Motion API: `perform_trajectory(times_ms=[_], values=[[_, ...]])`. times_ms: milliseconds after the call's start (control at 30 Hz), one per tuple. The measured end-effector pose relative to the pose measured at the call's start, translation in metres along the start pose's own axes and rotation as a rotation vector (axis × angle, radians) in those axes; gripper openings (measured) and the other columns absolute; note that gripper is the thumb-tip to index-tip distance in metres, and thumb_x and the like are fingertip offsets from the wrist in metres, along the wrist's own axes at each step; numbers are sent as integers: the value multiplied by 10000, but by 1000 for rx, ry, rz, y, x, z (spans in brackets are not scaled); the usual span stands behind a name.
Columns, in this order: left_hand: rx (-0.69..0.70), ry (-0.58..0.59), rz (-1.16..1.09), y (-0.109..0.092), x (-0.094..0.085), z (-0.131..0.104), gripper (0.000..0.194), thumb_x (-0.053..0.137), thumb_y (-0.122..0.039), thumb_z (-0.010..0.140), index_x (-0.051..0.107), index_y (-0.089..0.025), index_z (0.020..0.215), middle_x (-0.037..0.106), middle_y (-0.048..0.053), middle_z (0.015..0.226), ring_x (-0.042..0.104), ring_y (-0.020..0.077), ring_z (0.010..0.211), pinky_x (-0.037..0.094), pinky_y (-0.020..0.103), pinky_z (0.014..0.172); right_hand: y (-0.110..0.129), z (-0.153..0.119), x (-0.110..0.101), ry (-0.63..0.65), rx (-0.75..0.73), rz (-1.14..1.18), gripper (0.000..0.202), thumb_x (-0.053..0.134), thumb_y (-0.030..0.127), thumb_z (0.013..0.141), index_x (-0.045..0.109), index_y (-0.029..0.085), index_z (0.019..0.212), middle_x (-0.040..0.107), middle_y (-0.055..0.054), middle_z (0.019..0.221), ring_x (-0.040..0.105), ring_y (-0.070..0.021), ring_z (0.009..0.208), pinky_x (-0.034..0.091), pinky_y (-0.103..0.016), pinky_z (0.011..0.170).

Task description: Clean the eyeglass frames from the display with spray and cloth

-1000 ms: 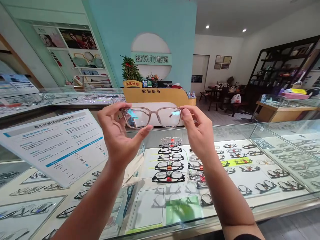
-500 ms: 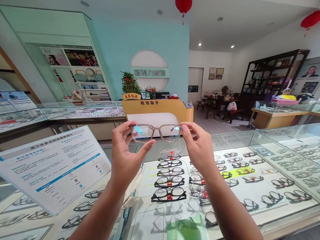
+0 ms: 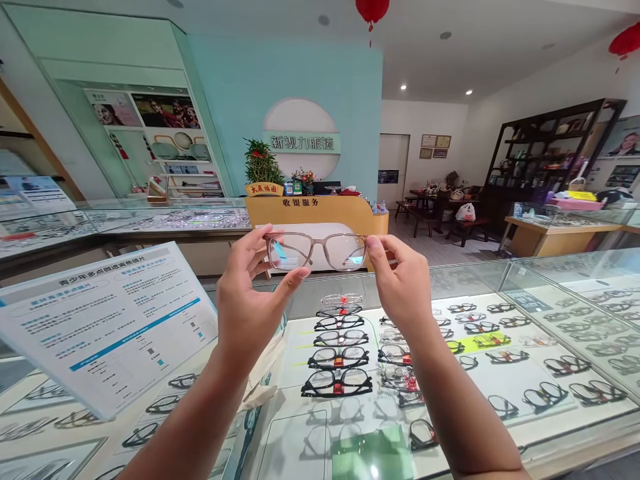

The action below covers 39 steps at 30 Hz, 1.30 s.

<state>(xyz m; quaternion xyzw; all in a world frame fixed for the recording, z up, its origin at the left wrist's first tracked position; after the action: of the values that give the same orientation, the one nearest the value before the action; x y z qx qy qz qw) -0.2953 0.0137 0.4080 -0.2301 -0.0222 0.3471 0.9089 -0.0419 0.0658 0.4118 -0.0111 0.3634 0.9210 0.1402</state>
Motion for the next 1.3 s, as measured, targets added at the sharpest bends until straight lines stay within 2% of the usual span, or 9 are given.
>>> perform_trajectory(times_ms=[100, 233, 433, 667, 833, 967, 1067, 1167, 1300], values=[[-23, 8, -15, 4, 1, 1, 777, 930, -614, 907, 636, -293, 1550, 783, 141, 1437, 758, 334, 1326, 677, 478, 1017, 1, 0, -2, -13, 5, -19, 510, 630, 676, 1088, 847, 226, 989, 787, -48, 865, 683, -199, 785, 505, -344, 705], [-48, 11, -54, 9, 2, 2, 811, 952, -628, 876, 639, -279, 1538, 799, 148, 1410, 769, 328, 1320, 692, 453, 1008, 3, 1, -3, -8, -3, -32, 492, 644, 660, 1085, 846, 226, 975, 803, -51, 898, 706, -198, 794, 497, -350, 715], [-19, -3, -122, 13, 6, 3, 813, 975, -620, 853, 625, -271, 1499, 738, 176, 1517, 746, 349, 1394, 705, 460, 1044, 3, 2, -4, -3, -7, -54, 488, 630, 659, 1094, 877, 242, 1040, 813, -60, 904, 697, -208, 788, 505, -353, 699], [91, -10, -77, 4, 8, 1, 785, 954, -610, 884, 606, -290, 1511, 715, 147, 1556, 728, 330, 1422, 687, 443, 1072, 1, 4, -4, -15, -26, -33, 462, 630, 608, 1107, 896, 237, 1183, 852, -71, 982, 755, -224, 849, 560, -374, 753], [174, -71, 43, -6, 4, -3, 757, 961, -591, 879, 631, -281, 1486, 763, 129, 1463, 756, 334, 1336, 680, 469, 1020, -7, 7, 1, 11, 14, -2, 458, 618, 584, 1113, 903, 231, 1174, 863, -76, 989, 757, -217, 840, 566, -371, 740], [214, -110, 126, -12, 2, -6, 777, 974, -609, 851, 645, -286, 1476, 775, 119, 1423, 758, 355, 1324, 660, 506, 1054, -16, 11, 7, 64, 47, 1, 470, 590, 577, 1119, 906, 229, 1108, 867, -79, 997, 747, -209, 803, 545, -370, 726], [206, -120, 157, -14, 1, -7, 778, 976, -633, 838, 657, -291, 1460, 779, 114, 1411, 750, 361, 1345, 639, 527, 1119, -19, 12, 8, 82, 75, 9, 472, 584, 578, 1118, 900, 233, 1055, 858, -74, 952, 747, -214, 789, 529, -365, 703], [175, -121, 138, -14, 0, -7, 759, 968, -645, 844, 671, -275, 1437, 788, 117, 1391, 765, 353, 1315, 647, 514, 1100, -15, 11, 4, 63, 61, 2, 464, 600, 583, 1111, 894, 243, 994, 842, -63, 895, 746, -220, 784, 530, -362, 695], [9, -40, 22, 1, 4, -1, 722, 954, -653, 860, 686, -263, 1405, 806, 124, 1365, 801, 326, 1226, 674, 495, 1045, -6, 8, -6, 15, 29, -67, 505, 640, 649, 1085, 870, 247, 883, 841, -65, 887, 746, -225, 773, 522, -354, 655]])
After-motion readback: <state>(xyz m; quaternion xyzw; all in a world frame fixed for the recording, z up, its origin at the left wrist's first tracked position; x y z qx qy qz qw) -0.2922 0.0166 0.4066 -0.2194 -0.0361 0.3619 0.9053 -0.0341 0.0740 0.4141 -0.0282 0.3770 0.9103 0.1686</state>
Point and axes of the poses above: each hand's wrist, its own z-axis towards the middle knuckle, its own x-axis out of the palm, y = z × x, the point moved 8 cm from there along z, towards the middle knuckle
